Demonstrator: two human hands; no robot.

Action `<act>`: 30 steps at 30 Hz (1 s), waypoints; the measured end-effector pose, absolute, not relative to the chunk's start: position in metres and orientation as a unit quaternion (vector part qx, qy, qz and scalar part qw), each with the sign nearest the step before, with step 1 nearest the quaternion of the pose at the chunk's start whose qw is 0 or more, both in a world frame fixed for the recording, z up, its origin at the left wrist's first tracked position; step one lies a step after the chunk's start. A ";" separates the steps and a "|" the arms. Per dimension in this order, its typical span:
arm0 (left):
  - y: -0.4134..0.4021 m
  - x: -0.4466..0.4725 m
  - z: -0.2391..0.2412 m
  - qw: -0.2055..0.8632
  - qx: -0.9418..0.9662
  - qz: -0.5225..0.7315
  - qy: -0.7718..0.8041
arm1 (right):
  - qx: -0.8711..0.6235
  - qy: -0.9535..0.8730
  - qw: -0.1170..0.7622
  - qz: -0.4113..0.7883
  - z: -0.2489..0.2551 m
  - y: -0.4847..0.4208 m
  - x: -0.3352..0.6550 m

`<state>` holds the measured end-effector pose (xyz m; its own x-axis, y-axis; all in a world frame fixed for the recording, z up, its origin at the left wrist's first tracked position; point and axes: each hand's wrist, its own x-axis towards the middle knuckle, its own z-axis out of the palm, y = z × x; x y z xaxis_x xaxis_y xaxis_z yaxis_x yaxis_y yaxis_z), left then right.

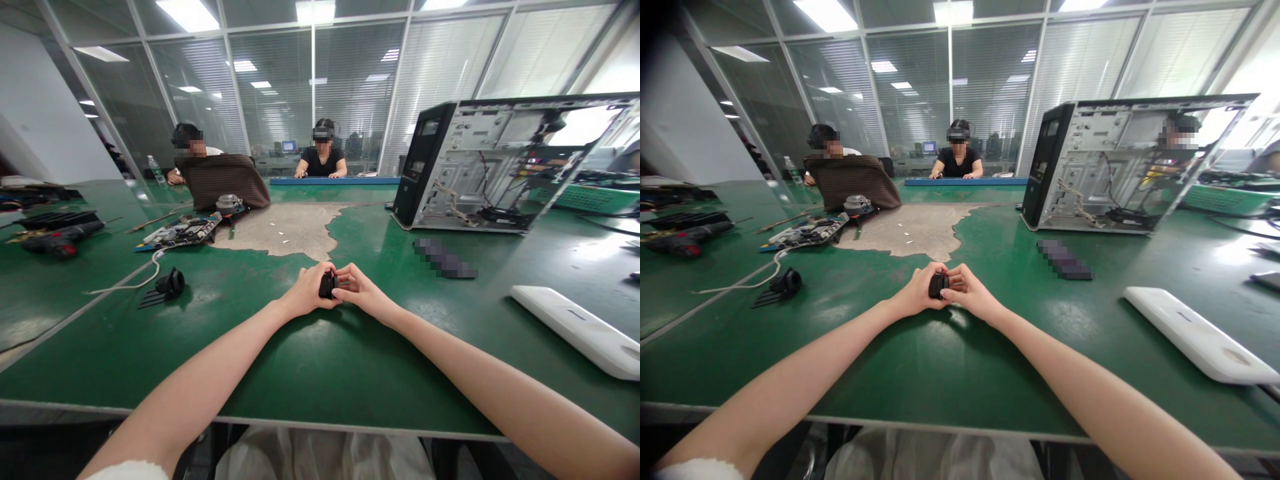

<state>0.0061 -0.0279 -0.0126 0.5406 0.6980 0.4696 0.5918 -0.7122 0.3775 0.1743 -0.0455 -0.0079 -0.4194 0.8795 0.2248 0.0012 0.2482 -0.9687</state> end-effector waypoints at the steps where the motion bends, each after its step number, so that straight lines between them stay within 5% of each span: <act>1: -0.028 0.006 -0.013 0.086 0.873 0.305 0.370 | -0.322 -0.667 0.429 0.517 -0.007 -0.047 0.174; 30: -0.027 0.006 -0.014 0.096 0.871 0.311 0.368 | -0.354 -0.657 0.437 0.502 -0.009 -0.046 0.173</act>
<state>0.0058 -0.0272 -0.0136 0.5350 0.7011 0.4715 0.5812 -0.7104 0.3969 0.1729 -0.0455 -0.0086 -0.3678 0.9036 0.2197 0.0264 0.2464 -0.9688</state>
